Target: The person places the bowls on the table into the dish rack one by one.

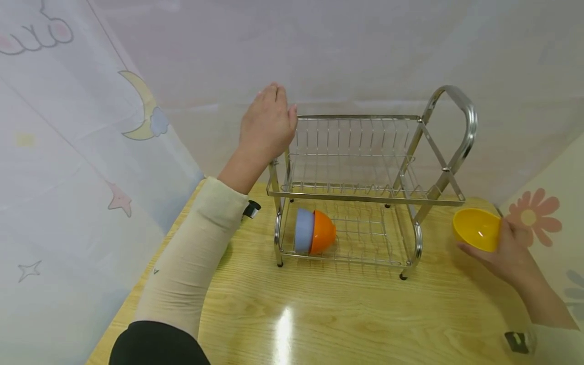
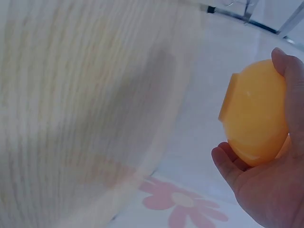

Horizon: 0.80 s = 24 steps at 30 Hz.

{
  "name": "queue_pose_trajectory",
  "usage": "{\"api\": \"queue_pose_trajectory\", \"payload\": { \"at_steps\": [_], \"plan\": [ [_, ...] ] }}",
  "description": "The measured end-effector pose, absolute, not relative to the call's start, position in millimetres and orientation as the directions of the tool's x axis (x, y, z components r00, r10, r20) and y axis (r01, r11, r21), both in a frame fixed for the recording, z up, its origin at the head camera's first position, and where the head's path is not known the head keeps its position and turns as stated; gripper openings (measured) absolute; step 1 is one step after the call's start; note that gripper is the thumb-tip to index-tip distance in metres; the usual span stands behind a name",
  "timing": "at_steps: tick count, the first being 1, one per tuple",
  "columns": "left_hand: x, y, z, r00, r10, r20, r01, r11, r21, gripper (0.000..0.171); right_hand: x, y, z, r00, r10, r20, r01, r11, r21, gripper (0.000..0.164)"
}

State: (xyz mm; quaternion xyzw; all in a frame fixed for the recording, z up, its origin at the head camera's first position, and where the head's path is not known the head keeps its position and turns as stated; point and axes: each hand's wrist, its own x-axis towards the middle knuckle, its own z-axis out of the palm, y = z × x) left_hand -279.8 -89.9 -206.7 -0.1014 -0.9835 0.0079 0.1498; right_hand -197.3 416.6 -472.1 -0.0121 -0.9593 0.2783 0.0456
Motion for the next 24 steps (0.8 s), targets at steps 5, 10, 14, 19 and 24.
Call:
{"api": "queue_pose_trajectory", "payload": {
  "at_steps": [5,10,14,19,24],
  "plan": [
    [-278,-91,-206,-0.934,0.205,0.293,0.198,0.979,-0.051,0.066,-191,406,-464,-0.988,0.022,0.155,-0.066,0.839,-0.539,0.102],
    [-277,-90,-205,-0.935,0.203,0.291,0.197,0.979,-0.05,0.065,-182,396,-456,-0.972,0.005,0.236,-0.128,0.831,-0.542,0.101],
    [-276,-90,-205,-0.934,0.204,0.294,0.198,0.979,-0.051,0.065,-174,388,-449,-0.96,-0.001,0.278,-0.158,0.823,-0.545,0.096],
    [-277,-90,-206,-0.931,0.211,0.298,0.204,0.978,-0.053,0.066,-163,379,-440,-0.956,-0.02,0.292,-0.185,0.816,-0.548,0.102],
    [-277,-91,-206,-0.93,0.212,0.299,0.205,0.977,-0.054,0.065,-155,372,-432,-0.932,-0.06,0.357,-0.255,0.809,-0.53,0.109]
  ]
}}
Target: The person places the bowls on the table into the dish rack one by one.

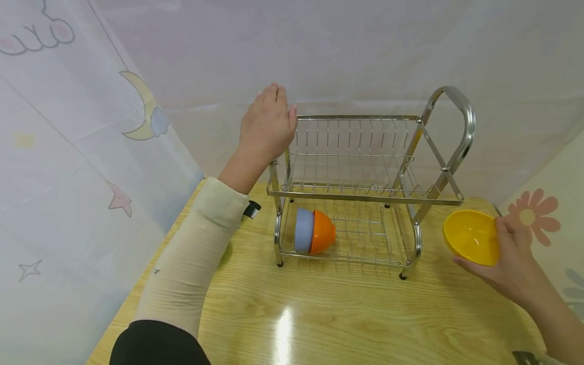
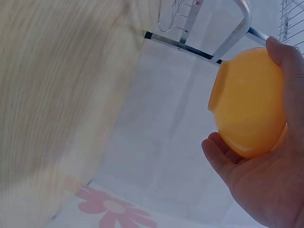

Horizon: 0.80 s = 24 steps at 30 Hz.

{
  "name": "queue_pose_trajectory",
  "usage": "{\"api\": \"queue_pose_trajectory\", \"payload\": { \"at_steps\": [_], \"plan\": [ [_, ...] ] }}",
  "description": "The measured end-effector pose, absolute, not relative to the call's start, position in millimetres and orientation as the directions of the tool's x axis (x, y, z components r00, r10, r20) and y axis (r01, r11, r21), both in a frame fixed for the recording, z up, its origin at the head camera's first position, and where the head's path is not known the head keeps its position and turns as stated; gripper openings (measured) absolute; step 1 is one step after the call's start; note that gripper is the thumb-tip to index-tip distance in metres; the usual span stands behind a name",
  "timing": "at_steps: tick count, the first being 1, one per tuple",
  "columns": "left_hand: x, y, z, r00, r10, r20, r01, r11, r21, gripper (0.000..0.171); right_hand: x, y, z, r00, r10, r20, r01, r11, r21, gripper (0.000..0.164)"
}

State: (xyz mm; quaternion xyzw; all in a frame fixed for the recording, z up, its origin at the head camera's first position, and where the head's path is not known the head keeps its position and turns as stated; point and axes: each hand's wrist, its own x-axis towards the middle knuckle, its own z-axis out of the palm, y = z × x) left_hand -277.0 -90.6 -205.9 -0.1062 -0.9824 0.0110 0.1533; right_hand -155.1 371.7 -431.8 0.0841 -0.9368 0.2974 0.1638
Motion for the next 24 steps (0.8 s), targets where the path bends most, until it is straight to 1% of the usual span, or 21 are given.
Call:
{"api": "queue_pose_trajectory", "payload": {
  "at_steps": [3,7,13,16,20,24],
  "plan": [
    [-277,-91,-206,-0.929,0.214,0.302,0.206,0.977,-0.056,0.065,-150,367,-427,-0.926,-0.075,0.37,-0.278,0.8,-0.532,0.114],
    [-276,-91,-206,-0.929,0.213,0.304,0.207,0.977,-0.05,0.065,-141,360,-418,-0.938,-0.088,0.335,-0.267,0.802,-0.535,0.12],
    [-275,-92,-206,-0.929,0.215,0.302,0.211,0.976,-0.048,0.065,-131,347,-408,-0.94,-0.104,0.326,-0.266,0.82,-0.507,0.124],
    [-275,-92,-206,-0.927,0.217,0.306,0.213,0.976,-0.047,0.064,-126,340,-405,-0.935,-0.107,0.337,-0.272,0.828,-0.49,0.128],
    [-275,-93,-206,-0.927,0.215,0.309,0.213,0.976,-0.039,0.064,-121,333,-404,-0.902,-0.137,0.409,-0.342,0.805,-0.484,0.129],
    [-275,-93,-206,-0.923,0.219,0.316,0.221,0.975,-0.029,0.064,-117,325,-403,-0.883,-0.163,0.439,-0.392,0.771,-0.502,0.131]
  ]
}}
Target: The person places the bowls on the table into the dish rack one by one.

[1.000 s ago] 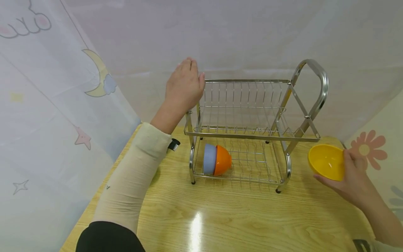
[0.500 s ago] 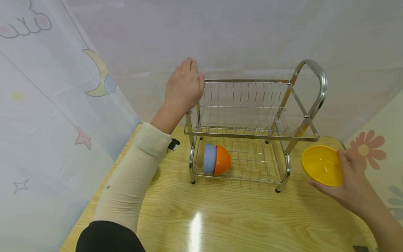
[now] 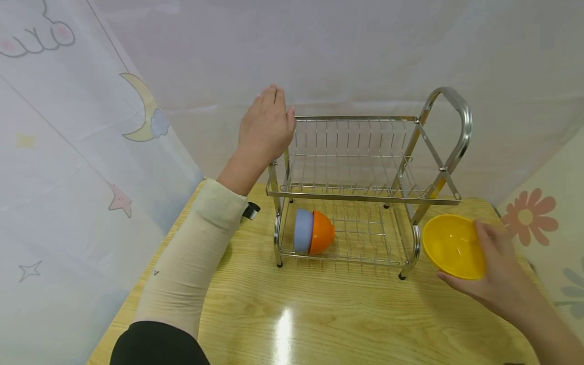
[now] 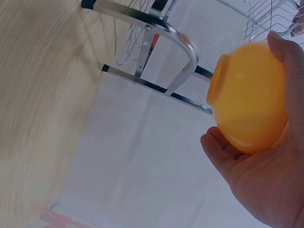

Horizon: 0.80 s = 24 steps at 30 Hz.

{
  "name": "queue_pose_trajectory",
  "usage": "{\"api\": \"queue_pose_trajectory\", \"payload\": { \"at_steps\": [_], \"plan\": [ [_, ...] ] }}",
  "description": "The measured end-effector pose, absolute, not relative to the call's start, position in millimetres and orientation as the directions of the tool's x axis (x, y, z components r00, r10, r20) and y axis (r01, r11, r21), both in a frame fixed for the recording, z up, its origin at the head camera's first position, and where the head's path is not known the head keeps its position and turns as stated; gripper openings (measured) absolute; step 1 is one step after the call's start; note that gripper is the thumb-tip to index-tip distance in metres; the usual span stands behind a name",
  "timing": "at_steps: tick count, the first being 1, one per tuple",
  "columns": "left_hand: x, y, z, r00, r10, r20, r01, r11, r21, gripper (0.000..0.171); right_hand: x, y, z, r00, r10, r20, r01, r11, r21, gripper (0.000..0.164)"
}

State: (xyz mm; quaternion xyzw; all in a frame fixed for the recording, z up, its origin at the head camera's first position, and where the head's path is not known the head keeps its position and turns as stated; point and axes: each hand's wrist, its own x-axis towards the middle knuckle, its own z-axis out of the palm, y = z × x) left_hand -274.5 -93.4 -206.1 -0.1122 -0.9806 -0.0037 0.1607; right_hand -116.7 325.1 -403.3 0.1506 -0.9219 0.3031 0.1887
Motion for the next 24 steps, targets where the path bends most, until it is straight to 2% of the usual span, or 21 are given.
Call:
{"api": "queue_pose_trajectory", "payload": {
  "at_steps": [7,13,18,24],
  "plan": [
    [-274,-98,-207,-0.927,0.213,0.308,0.232,0.972,0.027,0.065,-110,308,-402,-0.895,-0.18,0.408,-0.394,0.746,-0.537,0.13],
    [-274,-104,-213,-0.886,0.221,0.408,0.293,0.948,0.122,0.062,-106,293,-400,-0.903,-0.206,0.376,-0.391,0.757,-0.524,0.128],
    [-274,-109,-216,-0.847,0.226,0.481,0.309,0.946,0.099,0.057,-105,279,-399,-0.913,-0.227,0.34,-0.384,0.76,-0.524,0.128],
    [-269,-115,-218,-0.848,0.232,0.476,0.324,0.938,0.121,0.058,-103,260,-398,-0.902,-0.275,0.333,-0.414,0.77,-0.485,0.127]
  ]
}}
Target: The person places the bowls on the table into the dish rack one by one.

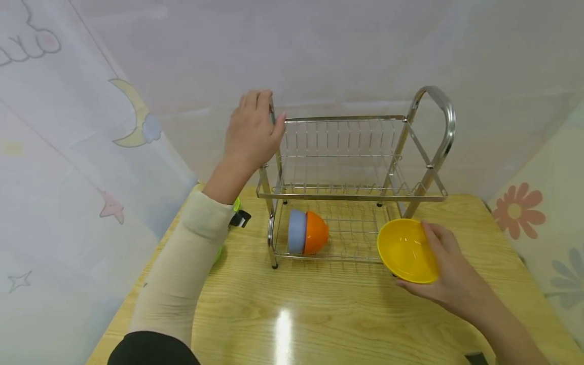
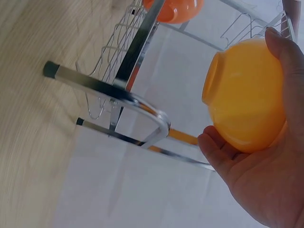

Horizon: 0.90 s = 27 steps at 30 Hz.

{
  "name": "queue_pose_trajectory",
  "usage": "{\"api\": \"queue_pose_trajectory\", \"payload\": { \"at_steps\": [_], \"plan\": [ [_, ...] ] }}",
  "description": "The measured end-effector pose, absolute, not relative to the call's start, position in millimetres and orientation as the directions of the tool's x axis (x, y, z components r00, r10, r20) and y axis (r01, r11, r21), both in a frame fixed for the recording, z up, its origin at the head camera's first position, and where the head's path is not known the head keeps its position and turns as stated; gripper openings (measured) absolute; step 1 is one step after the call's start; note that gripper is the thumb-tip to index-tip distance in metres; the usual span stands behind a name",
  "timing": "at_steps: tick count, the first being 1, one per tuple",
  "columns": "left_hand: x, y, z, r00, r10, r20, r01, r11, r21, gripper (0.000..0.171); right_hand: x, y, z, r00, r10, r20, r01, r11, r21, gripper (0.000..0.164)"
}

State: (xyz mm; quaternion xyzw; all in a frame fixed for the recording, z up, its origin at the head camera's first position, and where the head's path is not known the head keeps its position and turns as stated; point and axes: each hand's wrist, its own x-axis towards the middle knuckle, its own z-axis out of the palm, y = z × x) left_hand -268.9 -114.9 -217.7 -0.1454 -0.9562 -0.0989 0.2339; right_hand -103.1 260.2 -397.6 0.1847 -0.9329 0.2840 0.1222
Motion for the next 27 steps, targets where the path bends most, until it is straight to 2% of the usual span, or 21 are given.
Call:
{"api": "queue_pose_trajectory", "payload": {
  "at_steps": [8,11,15,21,27],
  "plan": [
    [-240,-130,-226,-0.849,0.251,0.466,0.389,0.893,0.228,0.071,-104,237,-397,-0.886,-0.322,0.334,-0.452,0.759,-0.469,0.125],
    [-217,-131,-232,-0.822,0.275,0.498,0.422,0.883,0.208,0.074,-104,231,-398,-0.882,-0.334,0.333,-0.462,0.751,-0.471,0.128],
    [-189,-126,-244,-0.749,0.348,0.565,0.493,0.861,0.123,0.072,-105,224,-399,-0.873,-0.347,0.343,-0.479,0.748,-0.46,0.129],
    [-157,-114,-264,-0.593,0.453,0.666,0.614,0.789,0.01,0.066,-108,213,-398,-0.858,-0.364,0.362,-0.504,0.732,-0.459,0.127],
    [-129,-106,-285,-0.485,0.481,0.73,0.659,0.75,-0.056,0.062,-110,205,-396,-0.859,-0.376,0.347,-0.505,0.733,-0.457,0.126]
  ]
}}
